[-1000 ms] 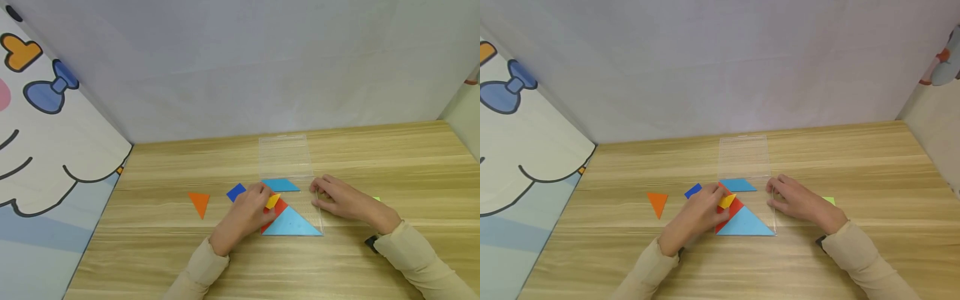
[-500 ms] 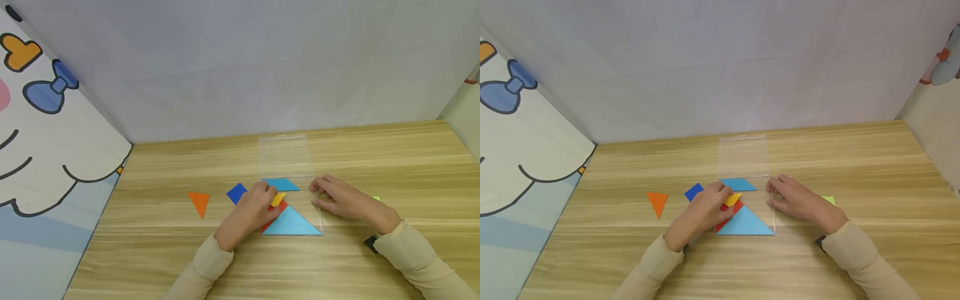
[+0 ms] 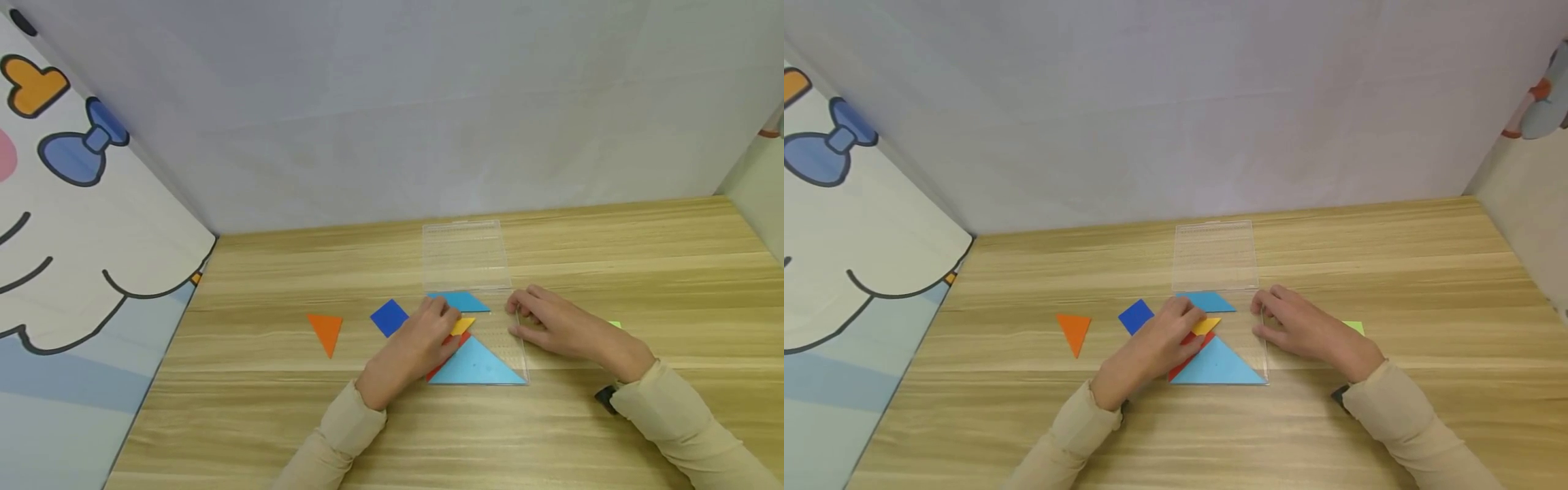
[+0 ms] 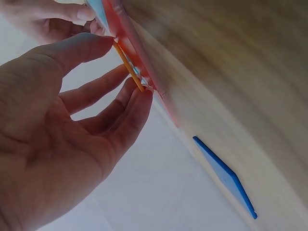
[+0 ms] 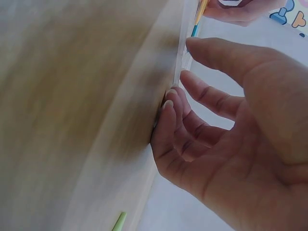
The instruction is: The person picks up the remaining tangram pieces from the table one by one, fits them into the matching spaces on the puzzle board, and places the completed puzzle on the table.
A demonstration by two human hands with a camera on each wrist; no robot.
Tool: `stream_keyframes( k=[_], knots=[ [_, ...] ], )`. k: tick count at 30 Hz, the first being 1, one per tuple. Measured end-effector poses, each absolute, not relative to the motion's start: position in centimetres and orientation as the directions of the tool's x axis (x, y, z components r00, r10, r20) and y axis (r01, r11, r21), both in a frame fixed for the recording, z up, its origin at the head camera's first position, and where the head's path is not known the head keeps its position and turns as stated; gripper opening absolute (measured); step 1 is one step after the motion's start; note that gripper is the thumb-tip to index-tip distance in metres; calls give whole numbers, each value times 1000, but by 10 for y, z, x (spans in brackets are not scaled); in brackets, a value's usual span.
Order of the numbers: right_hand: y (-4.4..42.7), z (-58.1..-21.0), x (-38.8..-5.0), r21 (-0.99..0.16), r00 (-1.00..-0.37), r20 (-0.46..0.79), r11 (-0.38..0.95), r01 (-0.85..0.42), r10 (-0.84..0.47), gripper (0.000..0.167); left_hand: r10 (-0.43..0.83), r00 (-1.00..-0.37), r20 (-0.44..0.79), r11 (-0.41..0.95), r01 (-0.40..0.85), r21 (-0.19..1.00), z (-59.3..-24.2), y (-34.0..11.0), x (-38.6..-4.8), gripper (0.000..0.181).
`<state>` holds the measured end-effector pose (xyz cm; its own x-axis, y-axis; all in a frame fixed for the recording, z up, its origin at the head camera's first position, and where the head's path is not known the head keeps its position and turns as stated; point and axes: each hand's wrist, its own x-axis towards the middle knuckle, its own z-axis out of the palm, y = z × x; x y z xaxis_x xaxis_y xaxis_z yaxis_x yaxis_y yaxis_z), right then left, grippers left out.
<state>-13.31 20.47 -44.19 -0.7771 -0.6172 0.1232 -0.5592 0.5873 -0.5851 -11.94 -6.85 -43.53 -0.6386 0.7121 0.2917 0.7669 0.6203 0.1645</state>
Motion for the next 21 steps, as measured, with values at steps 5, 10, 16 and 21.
stream_keyframes(
  k=[5,10,16,21],
  knots=[
    [205,-443,-133,-587,-776,127,584,-561,-617,19,712,-658,246,648,750,129,-432,-66,-118,12],
    [205,-443,-133,-592,-775,134,577,-563,-618,19,703,-687,184,684,724,87,-430,-61,-116,7],
    [205,-443,-134,-592,-779,118,587,-553,-615,19,703,-676,219,673,733,101,-430,-59,-115,13],
    [204,-442,-134,-591,-780,120,587,-554,-614,19,706,-668,236,657,742,136,-429,-59,-115,18]
  ],
)
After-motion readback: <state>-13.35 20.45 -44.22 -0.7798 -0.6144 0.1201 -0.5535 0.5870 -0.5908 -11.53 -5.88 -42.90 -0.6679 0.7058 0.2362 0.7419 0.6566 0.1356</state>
